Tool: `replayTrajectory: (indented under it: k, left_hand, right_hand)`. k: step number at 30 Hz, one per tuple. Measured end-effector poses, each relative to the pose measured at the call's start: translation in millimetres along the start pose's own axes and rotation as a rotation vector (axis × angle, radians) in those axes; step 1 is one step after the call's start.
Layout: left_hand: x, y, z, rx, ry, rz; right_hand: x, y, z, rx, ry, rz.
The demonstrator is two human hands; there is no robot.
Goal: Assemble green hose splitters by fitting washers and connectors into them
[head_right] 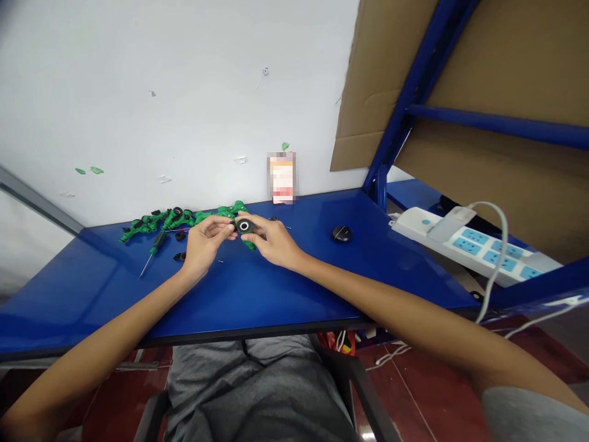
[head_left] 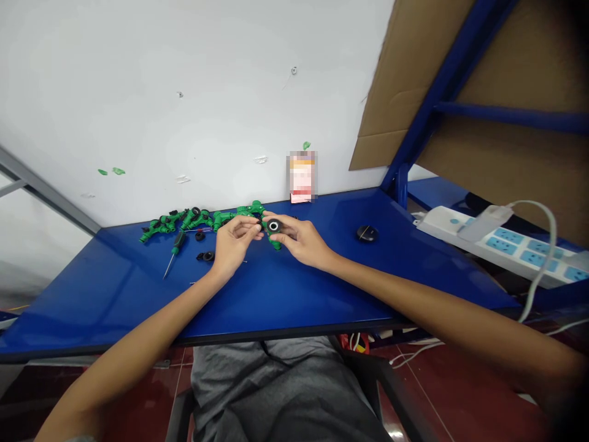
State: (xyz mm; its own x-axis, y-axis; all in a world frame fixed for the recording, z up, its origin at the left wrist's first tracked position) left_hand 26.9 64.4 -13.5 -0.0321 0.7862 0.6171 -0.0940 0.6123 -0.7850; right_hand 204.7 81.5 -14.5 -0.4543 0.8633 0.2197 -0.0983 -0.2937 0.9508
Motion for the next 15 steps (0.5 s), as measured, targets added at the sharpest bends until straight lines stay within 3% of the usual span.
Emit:
replayTrajectory:
  k: [4, 7, 11, 15]
  left_hand:
    - [-2.1, -9.5, 0.6, 0.134, -0.02, -0.129]
    - [-1.7, -19.8, -0.5, 0.247, 0.033, -0.243]
    - [2.7, -42.5, -2.7, 0.434, 0.186, -0.507]
    - [6.4, -51.2, -5.3, 0.575, 0.445, -0.689]
  right_hand:
    - [6.2, 1.7, 1.2, 0.153, 0.054, -0.008]
    - [6.1, 1.5, 0.7, 0.208, 0.12, -0.034]
    - [3.7, -3.9, -2.2, 0.288, 0.207, -0.127]
    - [3.8, -11.0, -4.8, 0.33, 0.247, -0.203]
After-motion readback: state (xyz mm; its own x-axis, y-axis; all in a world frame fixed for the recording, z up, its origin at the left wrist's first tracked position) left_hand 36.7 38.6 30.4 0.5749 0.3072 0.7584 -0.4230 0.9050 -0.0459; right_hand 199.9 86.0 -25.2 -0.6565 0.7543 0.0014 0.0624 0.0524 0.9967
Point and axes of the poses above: each hand's wrist, its own x-axis towards the middle knuckle, its own z-axis out of the back of the hand, y = z × x, the point moved 7 cm from there along x, towards the middle knuckle, and after that the axes turned 14 degrees about -z, right-handed, at the moved point
